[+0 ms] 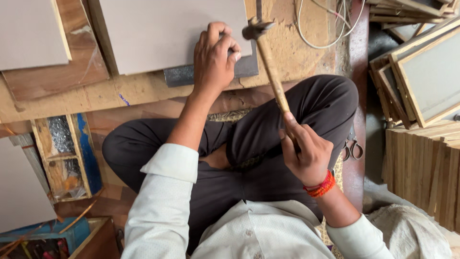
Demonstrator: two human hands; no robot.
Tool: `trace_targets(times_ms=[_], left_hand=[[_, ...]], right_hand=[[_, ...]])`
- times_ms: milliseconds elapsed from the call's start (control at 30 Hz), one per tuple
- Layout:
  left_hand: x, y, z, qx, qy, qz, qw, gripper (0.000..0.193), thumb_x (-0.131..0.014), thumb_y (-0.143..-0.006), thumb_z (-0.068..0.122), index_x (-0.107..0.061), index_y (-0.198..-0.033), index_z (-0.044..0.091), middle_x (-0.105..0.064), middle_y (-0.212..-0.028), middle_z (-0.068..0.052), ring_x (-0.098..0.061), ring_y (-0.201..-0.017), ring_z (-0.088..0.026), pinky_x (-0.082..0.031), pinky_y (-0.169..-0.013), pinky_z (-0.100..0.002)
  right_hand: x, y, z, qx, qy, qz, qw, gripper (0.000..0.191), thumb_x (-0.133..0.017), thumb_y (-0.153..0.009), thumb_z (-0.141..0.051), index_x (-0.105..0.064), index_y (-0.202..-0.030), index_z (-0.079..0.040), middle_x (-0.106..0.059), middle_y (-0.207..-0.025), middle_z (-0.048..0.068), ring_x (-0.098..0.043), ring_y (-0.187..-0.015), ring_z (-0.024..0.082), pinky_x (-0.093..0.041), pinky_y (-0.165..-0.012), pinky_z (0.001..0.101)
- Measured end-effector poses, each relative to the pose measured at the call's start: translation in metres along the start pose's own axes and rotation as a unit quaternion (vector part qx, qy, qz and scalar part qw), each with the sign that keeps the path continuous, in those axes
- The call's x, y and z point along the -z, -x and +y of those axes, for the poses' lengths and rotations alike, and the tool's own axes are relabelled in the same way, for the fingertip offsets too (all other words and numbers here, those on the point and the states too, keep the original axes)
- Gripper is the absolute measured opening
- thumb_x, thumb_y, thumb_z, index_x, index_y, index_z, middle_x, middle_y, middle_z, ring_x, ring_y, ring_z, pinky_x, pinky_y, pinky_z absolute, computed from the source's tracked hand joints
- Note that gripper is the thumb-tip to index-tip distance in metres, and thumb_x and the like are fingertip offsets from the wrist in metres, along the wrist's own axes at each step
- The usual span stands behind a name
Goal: The person sits cross-legged on the floor and assembles wooden frames by attaching rectangular boards to wooden frames using a hammer and nails. They repeatedly position boards, hammer nails, and move completed frames aside.
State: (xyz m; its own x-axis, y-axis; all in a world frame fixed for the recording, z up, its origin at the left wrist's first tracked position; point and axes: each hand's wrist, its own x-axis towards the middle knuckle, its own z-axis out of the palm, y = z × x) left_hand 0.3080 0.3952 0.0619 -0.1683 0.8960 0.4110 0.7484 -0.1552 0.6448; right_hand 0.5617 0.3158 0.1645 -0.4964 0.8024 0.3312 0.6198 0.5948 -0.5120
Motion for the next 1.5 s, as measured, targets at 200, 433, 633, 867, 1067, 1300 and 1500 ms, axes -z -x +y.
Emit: trace_targets(times_ms=[200,433,633,867,1067,1300,1500], left_hand=[[-0.007,-0.002,-0.004,-0.005,-0.008,0.008,1.0,0.021,-0.081,-0.078,-0.001,-0.063,-0.083,0.009,-0.056,-0.12,-0.006,-0.059,-0.104,-0.028,-0.047,-0.09,-0.043],[0.005,-0.001,-0.011,0.015,0.092,-0.048,0.994,0.041,-0.062,-0.087,-0.016,-0.055,-0.12,0.007,-0.057,-0.125,-0.007,-0.061,-0.113,-0.025,-0.053,-0.098,-0.04],[0.01,0.001,-0.001,0.003,0.068,-0.04,0.997,0.049,-0.064,-0.086,-0.015,-0.05,-0.126,0.009,-0.055,-0.124,-0.011,-0.058,-0.115,-0.032,-0.047,-0.1,-0.044],[0.01,0.001,-0.001,-0.004,0.06,-0.03,0.998,0.054,-0.064,-0.083,-0.015,-0.049,-0.129,0.01,-0.056,-0.126,-0.011,-0.058,-0.118,-0.033,-0.047,-0.101,-0.045],[0.012,0.004,-0.002,-0.015,0.061,-0.012,0.998,0.057,-0.065,-0.084,-0.015,-0.048,-0.133,0.01,-0.056,-0.13,-0.01,-0.059,-0.121,-0.032,-0.049,-0.103,-0.044],[0.028,0.019,-0.007,0.098,0.158,-0.084,0.979,0.05,-0.061,-0.092,-0.01,-0.053,-0.136,0.014,-0.054,-0.14,-0.01,-0.064,-0.119,-0.025,-0.055,-0.105,-0.037],[0.133,0.084,-0.058,0.083,-0.274,0.128,0.95,0.046,-0.094,-0.068,0.02,-0.079,-0.11,0.008,-0.058,-0.135,-0.023,-0.054,-0.118,-0.041,-0.045,-0.099,-0.05]], right_hand=[[0.003,0.005,0.003,-0.028,0.002,-0.045,0.999,0.046,-0.073,-0.09,-0.002,-0.065,-0.135,-0.006,-0.068,-0.081,0.009,-0.063,-0.059,0.024,-0.049,-0.054,0.0345],[-0.009,0.012,0.003,-0.027,-0.043,0.022,0.998,0.04,-0.073,-0.091,0.002,-0.065,-0.129,-0.006,-0.065,-0.081,0.012,-0.064,-0.063,0.026,-0.05,-0.058,0.0352],[-0.007,0.013,0.0,0.003,-0.054,0.104,0.993,0.04,-0.076,-0.089,0.006,-0.064,-0.127,-0.004,-0.058,-0.071,0.01,-0.06,-0.055,0.022,-0.046,-0.053,0.0339],[0.001,0.003,0.001,-0.004,0.009,-0.013,1.0,0.048,-0.075,-0.083,0.006,-0.067,-0.129,-0.004,-0.065,-0.074,0.01,-0.062,-0.055,0.022,-0.047,-0.052,0.0338],[-0.009,0.01,0.002,-0.017,-0.002,0.0,1.0,0.049,-0.069,-0.092,-0.004,-0.062,-0.139,-0.015,-0.064,-0.077,0.008,-0.064,-0.061,0.025,-0.051,-0.058,0.0363],[-0.008,0.018,0.003,-0.085,0.03,-0.085,0.992,0.062,-0.068,-0.085,-0.009,-0.06,-0.145,-0.022,-0.069,-0.08,0.009,-0.067,-0.063,0.029,-0.052,-0.057,0.0394],[-0.009,0.021,0.001,-0.082,0.029,-0.077,0.993,0.059,-0.071,-0.086,-0.01,-0.062,-0.143,-0.02,-0.067,-0.076,0.01,-0.066,-0.06,0.03,-0.051,-0.055,0.04]])
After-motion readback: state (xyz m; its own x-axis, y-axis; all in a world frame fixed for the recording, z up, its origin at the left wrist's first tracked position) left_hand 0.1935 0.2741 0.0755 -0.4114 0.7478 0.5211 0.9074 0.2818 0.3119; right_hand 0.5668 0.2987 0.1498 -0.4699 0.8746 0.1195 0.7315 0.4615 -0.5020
